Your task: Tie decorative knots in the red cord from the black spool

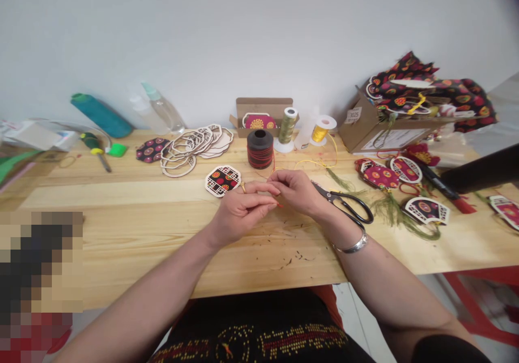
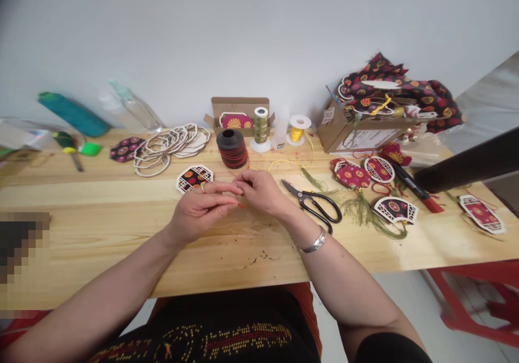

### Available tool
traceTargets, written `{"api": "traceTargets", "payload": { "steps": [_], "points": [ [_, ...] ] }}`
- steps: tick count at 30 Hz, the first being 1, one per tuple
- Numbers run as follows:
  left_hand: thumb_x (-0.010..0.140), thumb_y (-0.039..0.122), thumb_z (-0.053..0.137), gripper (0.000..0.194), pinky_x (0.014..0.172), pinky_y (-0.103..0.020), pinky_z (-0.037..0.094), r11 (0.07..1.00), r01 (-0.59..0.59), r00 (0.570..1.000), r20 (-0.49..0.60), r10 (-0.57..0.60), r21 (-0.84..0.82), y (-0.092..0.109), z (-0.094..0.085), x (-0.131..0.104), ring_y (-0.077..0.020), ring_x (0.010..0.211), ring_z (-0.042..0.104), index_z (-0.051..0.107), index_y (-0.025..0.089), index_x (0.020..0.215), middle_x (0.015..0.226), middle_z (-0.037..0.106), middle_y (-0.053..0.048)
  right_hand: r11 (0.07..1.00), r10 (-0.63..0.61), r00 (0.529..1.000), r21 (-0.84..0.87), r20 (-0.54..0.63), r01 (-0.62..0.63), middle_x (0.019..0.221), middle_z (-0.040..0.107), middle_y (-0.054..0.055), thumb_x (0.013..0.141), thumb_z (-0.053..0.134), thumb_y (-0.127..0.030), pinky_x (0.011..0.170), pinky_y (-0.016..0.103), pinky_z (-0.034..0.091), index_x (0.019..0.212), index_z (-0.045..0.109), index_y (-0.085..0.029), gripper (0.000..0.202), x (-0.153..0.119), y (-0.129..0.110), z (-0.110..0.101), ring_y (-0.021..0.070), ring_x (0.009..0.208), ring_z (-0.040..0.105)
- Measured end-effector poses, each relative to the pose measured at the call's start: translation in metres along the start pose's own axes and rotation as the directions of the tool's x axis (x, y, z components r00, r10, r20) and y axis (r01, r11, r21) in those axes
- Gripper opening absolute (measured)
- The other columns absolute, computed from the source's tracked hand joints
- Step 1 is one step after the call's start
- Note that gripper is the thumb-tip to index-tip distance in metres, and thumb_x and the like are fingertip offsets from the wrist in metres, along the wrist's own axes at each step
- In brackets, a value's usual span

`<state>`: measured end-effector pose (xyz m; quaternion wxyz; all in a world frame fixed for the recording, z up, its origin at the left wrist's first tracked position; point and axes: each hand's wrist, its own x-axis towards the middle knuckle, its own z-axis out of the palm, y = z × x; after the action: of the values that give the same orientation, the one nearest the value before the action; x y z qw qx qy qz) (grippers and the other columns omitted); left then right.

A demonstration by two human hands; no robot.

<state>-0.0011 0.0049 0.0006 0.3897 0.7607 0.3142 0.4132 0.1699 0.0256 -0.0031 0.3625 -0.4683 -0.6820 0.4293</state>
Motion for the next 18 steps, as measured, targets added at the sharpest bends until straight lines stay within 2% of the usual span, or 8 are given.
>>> {"api": "traceTargets", "payload": {
  "steps": [4, 10, 13, 15, 16, 17, 18],
  "points": [
    [0.076, 0.013, 0.063, 0.02, 0.083, -0.033, 0.051, 0.999, -0.015, 1.0, 0.012, 0.014, 0.034, -0.002, -0.002, 0.0, -0.0193, 0.09, 0.064, 0.076, 0.024, 0.086, 0.099, 0.071, -0.008, 1.0, -0.006, 1.0, -0.018, 0.019, 0.006, 0.059, 0.055, -0.003, 0.077, 0.049, -0.018, 0.057, 0.02, 0.036, 0.063, 0.058, -0.015, 0.017, 0.0, -0.002, -0.001, 0.0079, 0.057, 0.045],
    [0.076, 0.013, 0.062, 0.02, 0.077, -0.03, 0.05, 0.996, -0.055, 0.994, 0.094, 0.047, 0.075, 0.0, -0.003, 0.0, -0.0179, 0.084, 0.065, 0.076, 0.024, 0.085, 0.092, 0.071, -0.008, 1.0, -0.009, 0.996, -0.028, 0.093, 0.012, 0.06, 0.057, -0.003, 0.079, 0.048, -0.014, 0.056, 0.019, 0.037, 0.065, 0.06, -0.014, 0.018, -0.002, -0.004, -0.002, 0.0073, 0.056, 0.047],
    [0.076, 0.014, 0.063, 0.017, 0.077, -0.029, 0.049, 0.999, 0.004, 1.0, 0.005, -0.004, 0.033, 0.003, -0.002, 0.001, -0.0169, 0.082, 0.064, 0.076, 0.023, 0.083, 0.088, 0.071, -0.007, 0.997, 0.016, 0.996, -0.074, 0.089, -0.01, 0.06, 0.058, -0.002, 0.081, 0.049, -0.016, 0.057, 0.021, 0.038, 0.066, 0.061, -0.014, 0.019, 0.0, 0.0, -0.001, 0.0087, 0.058, 0.05],
    [0.074, 0.016, 0.066, 0.013, 0.078, -0.029, 0.049, 0.994, 0.094, 0.988, -0.119, -0.1, -0.051, 0.002, -0.002, 0.003, -0.0166, 0.082, 0.063, 0.076, 0.021, 0.078, 0.085, 0.07, -0.006, 0.991, 0.029, 1.0, -0.132, -0.011, -0.03, 0.063, 0.06, 0.0, 0.085, 0.048, -0.023, 0.061, 0.025, 0.041, 0.068, 0.062, -0.015, 0.023, 0.002, 0.0, -0.001, 0.0113, 0.062, 0.053],
    [0.072, 0.017, 0.068, 0.009, 0.075, -0.028, 0.049, 0.982, 0.149, 0.969, -0.18, -0.168, -0.113, 0.001, -0.003, 0.004, -0.0163, 0.08, 0.063, 0.076, 0.02, 0.075, 0.084, 0.07, -0.006, 0.987, 0.003, 0.994, -0.161, -0.105, -0.02, 0.067, 0.061, 0.002, 0.087, 0.047, -0.027, 0.064, 0.027, 0.043, 0.072, 0.063, -0.015, 0.025, 0.002, -0.003, -0.002, 0.0132, 0.066, 0.056],
    [0.07, 0.018, 0.07, 0.006, 0.071, -0.027, 0.049, 0.96, 0.211, 0.941, -0.227, -0.25, -0.186, 0.0, -0.003, 0.005, -0.0156, 0.077, 0.062, 0.075, 0.019, 0.073, 0.084, 0.07, -0.006, 0.982, -0.046, 0.976, -0.19, -0.214, 0.005, 0.073, 0.063, 0.004, 0.089, 0.045, -0.03, 0.069, 0.03, 0.044, 0.077, 0.064, -0.016, 0.027, 0.001, -0.007, -0.003, 0.0155, 0.072, 0.058],
    [0.069, 0.02, 0.071, 0.005, 0.064, -0.026, 0.048, 0.924, 0.27, 0.905, -0.257, -0.34, -0.27, -0.002, -0.004, 0.006, -0.0142, 0.071, 0.06, 0.075, 0.019, 0.071, 0.084, 0.07, -0.006, 0.973, -0.14, 0.931, -0.22, -0.338, 0.066, 0.083, 0.064, 0.006, 0.09, 0.044, -0.031, 0.075, 0.032, 0.045, 0.085, 0.064, -0.017, 0.025, -0.004, -0.013, -0.006, 0.0176, 0.082, 0.059]
  ]
}}
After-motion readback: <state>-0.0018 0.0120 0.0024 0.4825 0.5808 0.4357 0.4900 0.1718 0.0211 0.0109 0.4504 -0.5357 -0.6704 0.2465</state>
